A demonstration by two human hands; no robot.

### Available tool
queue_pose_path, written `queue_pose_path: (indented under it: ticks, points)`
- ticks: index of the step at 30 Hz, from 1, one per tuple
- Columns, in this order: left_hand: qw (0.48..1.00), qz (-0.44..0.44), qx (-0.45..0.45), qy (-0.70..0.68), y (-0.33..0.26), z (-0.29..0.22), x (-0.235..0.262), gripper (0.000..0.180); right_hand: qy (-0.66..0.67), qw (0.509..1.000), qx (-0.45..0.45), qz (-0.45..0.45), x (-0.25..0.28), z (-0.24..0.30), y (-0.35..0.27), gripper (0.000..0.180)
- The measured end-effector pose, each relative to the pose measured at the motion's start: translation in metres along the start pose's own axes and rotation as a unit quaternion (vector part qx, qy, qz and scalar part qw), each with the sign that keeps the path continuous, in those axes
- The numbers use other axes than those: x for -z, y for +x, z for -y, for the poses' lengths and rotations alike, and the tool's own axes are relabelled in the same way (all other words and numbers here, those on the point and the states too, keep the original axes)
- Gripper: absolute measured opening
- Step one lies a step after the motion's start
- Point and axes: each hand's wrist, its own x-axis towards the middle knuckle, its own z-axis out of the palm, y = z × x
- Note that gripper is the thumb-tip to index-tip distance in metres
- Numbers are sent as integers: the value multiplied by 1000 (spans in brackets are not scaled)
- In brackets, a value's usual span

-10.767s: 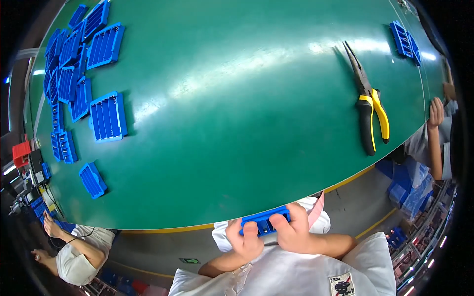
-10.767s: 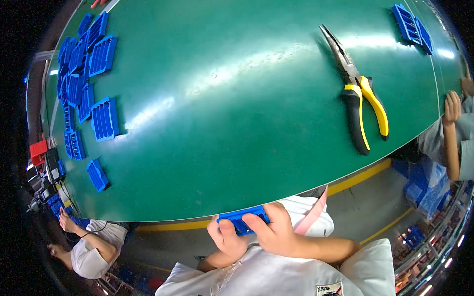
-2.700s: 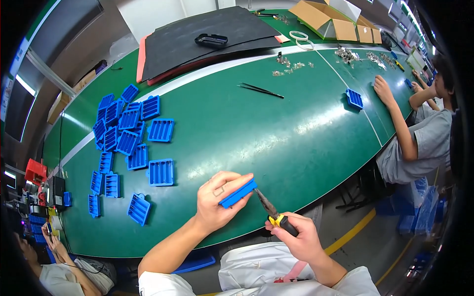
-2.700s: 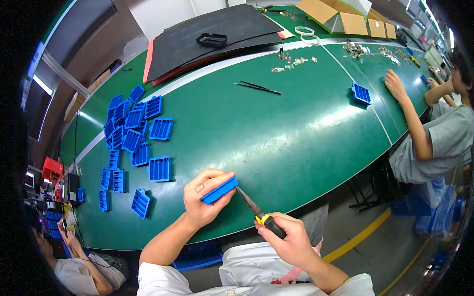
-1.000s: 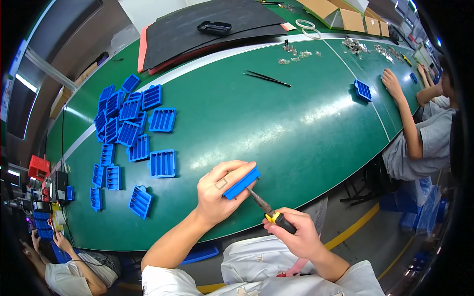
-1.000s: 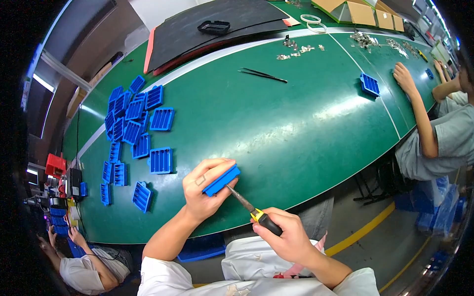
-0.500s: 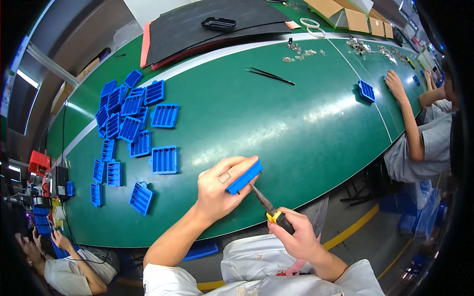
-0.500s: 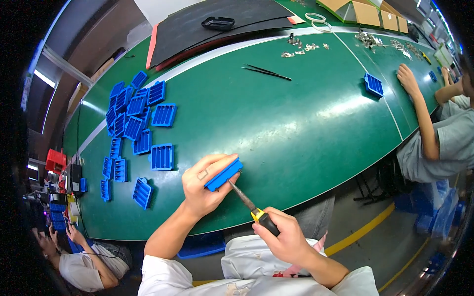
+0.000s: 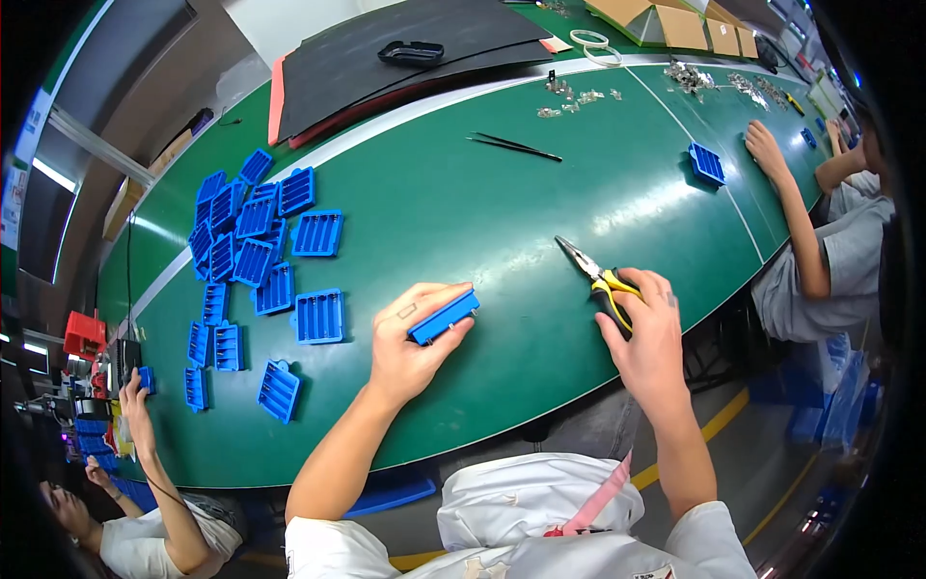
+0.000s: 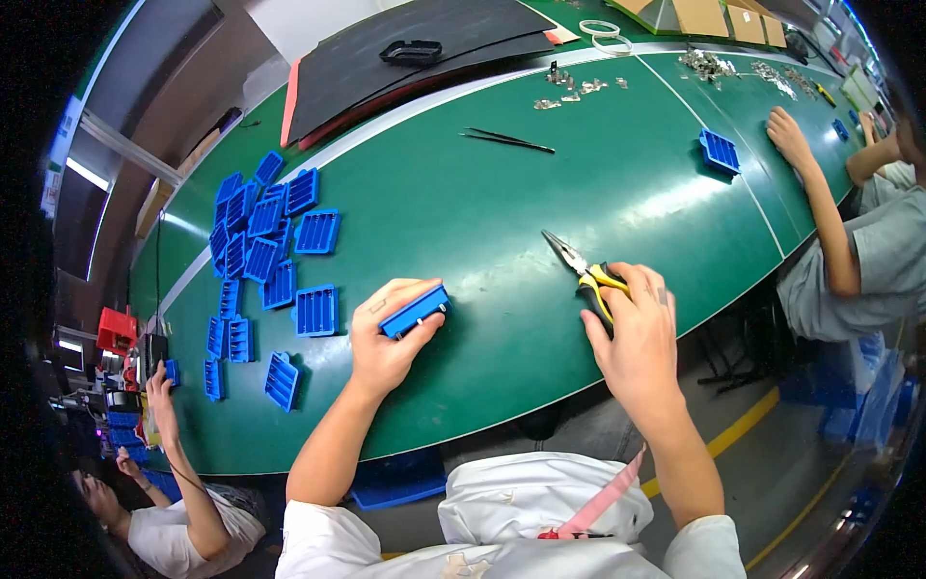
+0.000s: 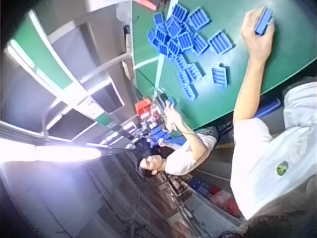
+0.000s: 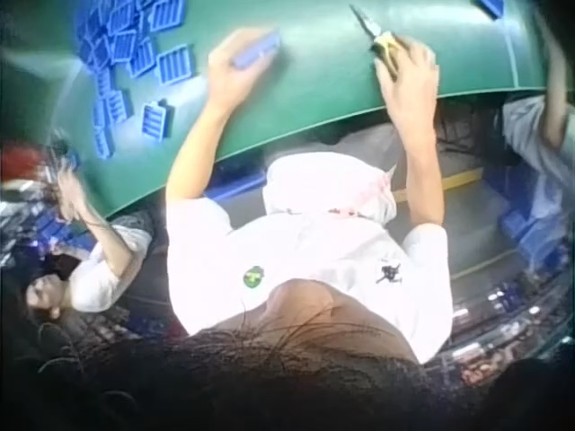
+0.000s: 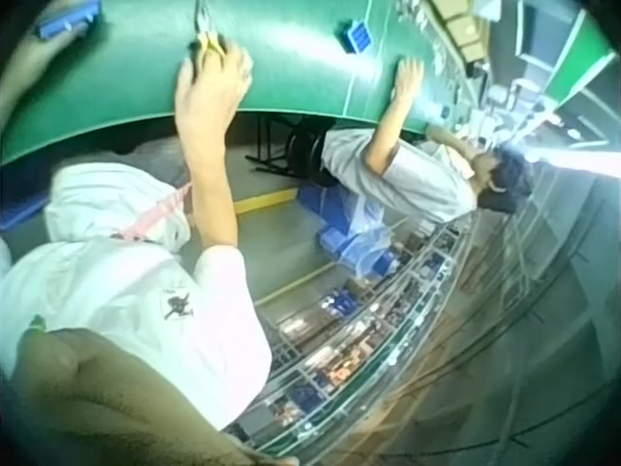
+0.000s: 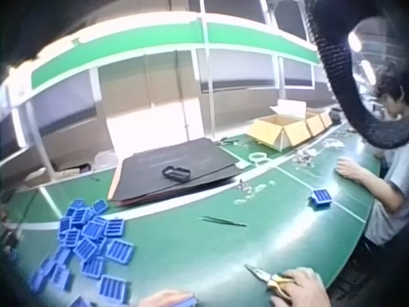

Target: Assemble small metal components into blue plastic fixtures using pliers on a factory workbench.

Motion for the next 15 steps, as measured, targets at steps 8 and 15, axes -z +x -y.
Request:
queue_pose_path:
  ticks: [8, 15]
  points:
    - [999, 9, -13, 31, 1, 1, -3, 34, 176, 896, 311, -264, 106, 34, 19, 78]
    - [1000, 8, 5, 23, 10, 5, -6, 33, 154, 900, 294, -281, 99, 21, 77, 75]
